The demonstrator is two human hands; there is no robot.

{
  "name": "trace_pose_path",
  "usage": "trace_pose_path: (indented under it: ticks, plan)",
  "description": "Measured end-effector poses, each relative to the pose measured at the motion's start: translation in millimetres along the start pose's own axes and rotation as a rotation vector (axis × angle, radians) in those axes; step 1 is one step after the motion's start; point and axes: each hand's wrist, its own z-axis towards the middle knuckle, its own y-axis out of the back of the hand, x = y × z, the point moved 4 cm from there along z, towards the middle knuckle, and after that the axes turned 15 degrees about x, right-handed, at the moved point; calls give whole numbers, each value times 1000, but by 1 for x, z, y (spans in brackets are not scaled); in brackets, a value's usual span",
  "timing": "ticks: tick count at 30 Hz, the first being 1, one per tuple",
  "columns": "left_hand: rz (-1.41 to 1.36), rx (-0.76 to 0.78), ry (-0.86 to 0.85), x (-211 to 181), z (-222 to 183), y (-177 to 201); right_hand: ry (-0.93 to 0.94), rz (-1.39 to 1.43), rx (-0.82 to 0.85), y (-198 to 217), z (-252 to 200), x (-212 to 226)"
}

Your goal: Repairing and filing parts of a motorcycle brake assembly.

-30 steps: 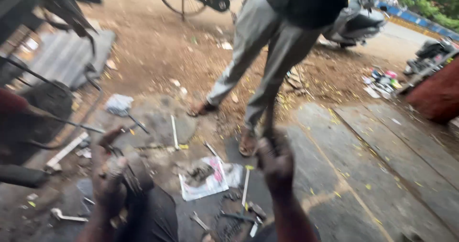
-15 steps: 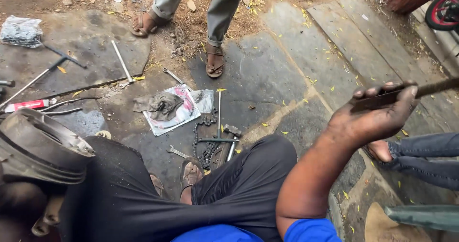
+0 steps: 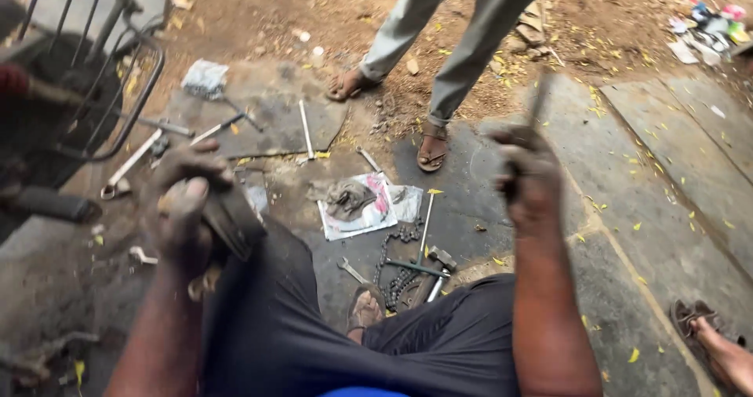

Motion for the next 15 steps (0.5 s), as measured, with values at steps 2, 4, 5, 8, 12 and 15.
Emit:
trace_pose_path:
  ticks: [2,4,5,8,12,15]
  plan:
    - [-34,21,7,4,4,-2,-74,-242,98,-56,8,-10]
    - [-75,48,101,10,8,-6,261,-862,366,-88,18,-18]
    - [-88,47,98,12,8,-10,261,-875,363,-100,22,-18]
    - [99,56,38,9,14,-17,856,-1595,140,-143,28,-9]
    - [49,71,100,10,10,-20,277,-1572,132,-138,55,-35]
    - [91,86,56,10,13,-19,382,-1642,176,-143,53,-36]
